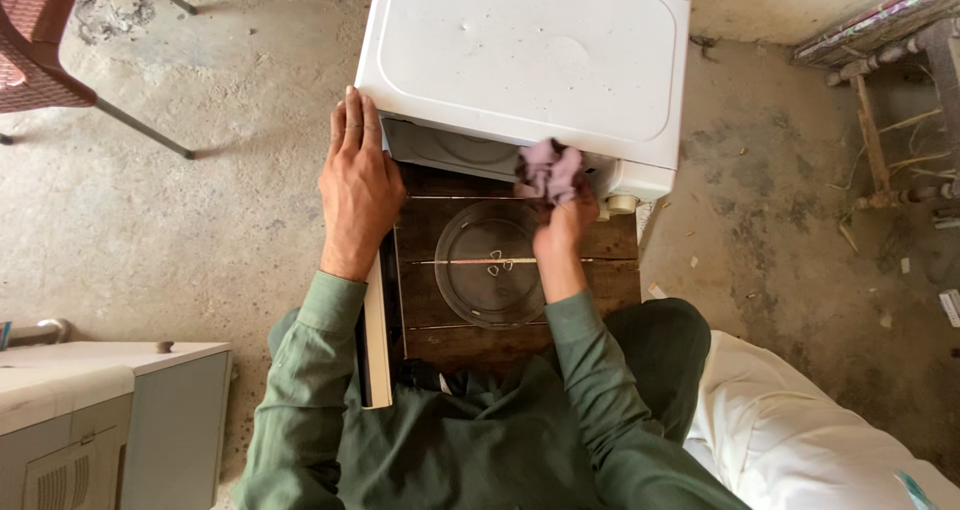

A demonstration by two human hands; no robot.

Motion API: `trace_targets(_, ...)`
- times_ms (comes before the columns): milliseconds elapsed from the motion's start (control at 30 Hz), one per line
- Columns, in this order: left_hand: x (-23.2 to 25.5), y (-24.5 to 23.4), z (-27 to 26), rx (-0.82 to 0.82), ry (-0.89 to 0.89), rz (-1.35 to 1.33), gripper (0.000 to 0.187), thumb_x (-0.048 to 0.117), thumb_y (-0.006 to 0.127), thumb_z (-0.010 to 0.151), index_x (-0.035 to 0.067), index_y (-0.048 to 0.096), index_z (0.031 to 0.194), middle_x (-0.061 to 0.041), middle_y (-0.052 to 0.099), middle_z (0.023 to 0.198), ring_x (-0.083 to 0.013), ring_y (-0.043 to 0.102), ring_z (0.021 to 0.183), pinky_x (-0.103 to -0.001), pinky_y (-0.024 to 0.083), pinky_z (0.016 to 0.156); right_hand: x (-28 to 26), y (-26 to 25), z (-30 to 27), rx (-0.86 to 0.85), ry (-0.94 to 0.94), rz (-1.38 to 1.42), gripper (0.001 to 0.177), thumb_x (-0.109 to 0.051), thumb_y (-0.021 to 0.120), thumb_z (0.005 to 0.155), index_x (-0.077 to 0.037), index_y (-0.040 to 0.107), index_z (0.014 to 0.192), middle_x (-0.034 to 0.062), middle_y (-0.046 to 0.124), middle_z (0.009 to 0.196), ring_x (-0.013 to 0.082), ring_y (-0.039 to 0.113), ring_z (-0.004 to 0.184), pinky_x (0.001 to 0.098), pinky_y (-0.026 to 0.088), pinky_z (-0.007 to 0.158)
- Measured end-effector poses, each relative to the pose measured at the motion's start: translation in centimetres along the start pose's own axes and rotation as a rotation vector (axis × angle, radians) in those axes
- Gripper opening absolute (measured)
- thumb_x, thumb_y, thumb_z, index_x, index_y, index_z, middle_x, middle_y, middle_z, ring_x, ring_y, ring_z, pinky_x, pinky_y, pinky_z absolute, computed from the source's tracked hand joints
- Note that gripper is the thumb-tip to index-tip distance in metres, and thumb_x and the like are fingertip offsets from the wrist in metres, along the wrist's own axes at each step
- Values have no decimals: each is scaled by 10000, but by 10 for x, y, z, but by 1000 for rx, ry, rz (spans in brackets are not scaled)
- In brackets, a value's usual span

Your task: The person sits on the floor and cleans a white microwave. They open the door, remove the glass turntable, wipe it with a cloth, and then wipe the interior and exterior surfaces of the microwave.

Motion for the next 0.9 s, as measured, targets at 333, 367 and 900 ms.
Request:
trace_targets(333,-11,21,3,12,55,81,564,-26,496,998,-193,356,1519,-352,365,1598,-423,342,1533,-428,289,1288,11,57,-28,-77,-69,-157,190,-222,748,1008,-74,746,1127,68,754,1058,163,725,958,327,629,839)
trace_targets(367,-11,22,3,6,61,87,563,-31,485,996,-202,352,1515,-357,362,1596,-418,341,1535,-425,280,1291,18,70,-31,-104,-78,-150,176,-190,747,990,-71,749,1119,65,753,1037,164,726,921,316,630,815)
trace_targets(900,-4,8,4,30,25,39,558,20,530,990,-168,411,1502,-336,397,1579,-443,374,1509,-443,315,1279,100,158,-45,-264,126,12,140,-32,729,947,54,719,1057,122,747,1006,177,723,838,271,615,711)
Point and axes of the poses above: each hand's wrist, its own z-axis towards the middle knuckle, its own y-axis out of the palm, x = y × z, the point moved 10 cm from there along z, towards the middle knuckle
